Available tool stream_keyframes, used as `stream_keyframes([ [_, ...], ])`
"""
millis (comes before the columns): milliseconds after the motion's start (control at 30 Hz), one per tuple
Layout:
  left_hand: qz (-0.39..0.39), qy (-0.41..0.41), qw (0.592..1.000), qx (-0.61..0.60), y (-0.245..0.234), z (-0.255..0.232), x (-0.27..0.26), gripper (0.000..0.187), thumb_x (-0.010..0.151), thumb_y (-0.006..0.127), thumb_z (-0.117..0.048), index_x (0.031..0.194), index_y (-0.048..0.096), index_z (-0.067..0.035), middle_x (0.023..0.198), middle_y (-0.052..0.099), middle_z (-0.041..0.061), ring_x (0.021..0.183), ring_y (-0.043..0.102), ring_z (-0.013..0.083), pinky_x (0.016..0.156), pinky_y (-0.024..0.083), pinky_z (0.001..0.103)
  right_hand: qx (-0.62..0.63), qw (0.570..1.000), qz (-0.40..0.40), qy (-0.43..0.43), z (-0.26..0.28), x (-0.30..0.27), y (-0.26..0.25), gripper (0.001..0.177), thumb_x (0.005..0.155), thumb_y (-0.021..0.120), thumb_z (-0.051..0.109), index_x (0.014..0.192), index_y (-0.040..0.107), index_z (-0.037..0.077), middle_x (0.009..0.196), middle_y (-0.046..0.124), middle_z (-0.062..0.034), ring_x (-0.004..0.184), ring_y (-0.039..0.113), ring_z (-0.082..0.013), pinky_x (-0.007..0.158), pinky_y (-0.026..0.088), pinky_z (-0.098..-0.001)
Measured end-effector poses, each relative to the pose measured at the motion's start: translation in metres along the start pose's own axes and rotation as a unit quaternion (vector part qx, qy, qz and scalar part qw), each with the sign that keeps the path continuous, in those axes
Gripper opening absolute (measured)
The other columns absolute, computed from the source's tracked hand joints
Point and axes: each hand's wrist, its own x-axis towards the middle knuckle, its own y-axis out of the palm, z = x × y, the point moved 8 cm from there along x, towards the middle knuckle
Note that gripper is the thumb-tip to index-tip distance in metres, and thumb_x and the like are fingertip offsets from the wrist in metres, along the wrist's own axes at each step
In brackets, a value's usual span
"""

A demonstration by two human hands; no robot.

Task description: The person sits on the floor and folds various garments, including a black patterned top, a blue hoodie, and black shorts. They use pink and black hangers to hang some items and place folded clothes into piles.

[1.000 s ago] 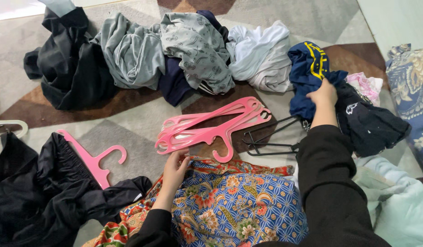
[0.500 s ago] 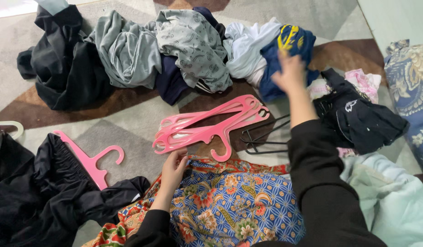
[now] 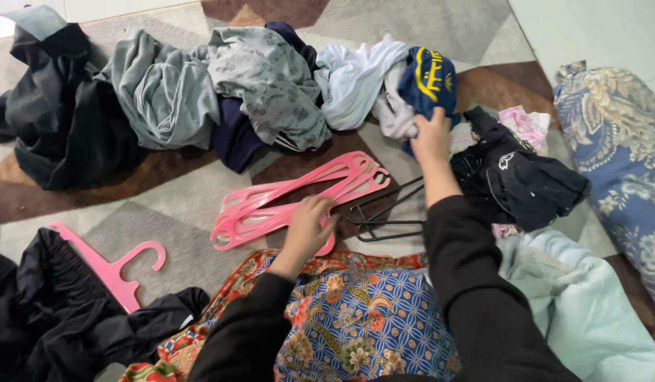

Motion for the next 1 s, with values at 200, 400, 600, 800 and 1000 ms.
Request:
stream_keyframes([
  [200, 0.007, 0.083, 0.993, -0.081, 0.074, -0.068, 0.058, 0.028, 0.088, 0.071, -0.015, 0.114, 0.068, -0.009, 0.117, 0.068, 0.009, 0.111, 0.062, 0.0328, 0.095, 0.049, 0.045, -0.063, 0.995, -0.02, 0.072, -0.086, -0.03, -0.057, 0.041, 0.071, 0.082, 0.011, 0.11, 0.069, 0.011, 0.138, 0.05, -0.0202, 0.118, 0.052, -0.0452, 0.089, 0.053, -0.05],
  [400, 0.024, 0.088, 0.99, -0.111, 0.093, -0.09, 0.021, 0.027, 0.086, 0.071, -0.014, 0.112, 0.068, -0.009, 0.12, 0.068, 0.01, 0.113, 0.061, 0.0339, 0.095, 0.048, 0.046, 0.013, 0.991, -0.001, -0.134, 0.001, -0.06, 0.001, 0.029, 0.096, 0.065, 0.01, 0.124, 0.064, 0.002, 0.149, 0.053, -0.0162, 0.147, 0.04, -0.0372, 0.108, 0.038, -0.0548],
  [600, 0.023, 0.026, 0.994, -0.108, 0.061, -0.063, -0.011, 0.023, 0.089, 0.068, -0.013, 0.111, 0.069, -0.008, 0.117, 0.071, 0.009, 0.109, 0.063, 0.0326, 0.091, 0.051, 0.042, -0.077, 0.974, 0.108, -0.186, 0.041, -0.064, 0.025, 0.034, 0.084, 0.067, 0.01, 0.118, 0.071, 0.012, 0.141, 0.057, -0.0071, 0.151, 0.037, -0.0304, 0.12, 0.026, -0.0638],
  [800, 0.019, -0.043, 0.991, -0.125, 0.035, -0.047, -0.049, 0.024, 0.091, 0.065, -0.01, 0.115, 0.068, -0.006, 0.108, 0.069, 0.011, 0.102, 0.066, 0.0285, 0.089, 0.053, 0.037, 0.017, 0.98, 0.064, -0.189, 0.053, -0.085, -0.023, 0.056, 0.077, 0.066, 0.009, 0.133, 0.064, 0.012, 0.155, 0.048, -0.0162, 0.147, 0.037, -0.0329, 0.118, 0.025, -0.064],
  [1000, -0.007, -0.119, 0.986, -0.114, 0.005, 0.0, -0.118, 0.025, 0.092, 0.065, -0.011, 0.116, 0.068, -0.005, 0.107, 0.068, 0.013, 0.1, 0.067, 0.0289, 0.085, 0.055, 0.037, 0.003, 0.979, 0.199, 0.041, -0.032, -0.167, -0.038, 0.06, 0.086, 0.071, 0.036, 0.141, 0.057, 0.014, 0.148, 0.048, -0.0152, 0.142, 0.04, -0.0351, 0.117, 0.031, -0.0582],
])
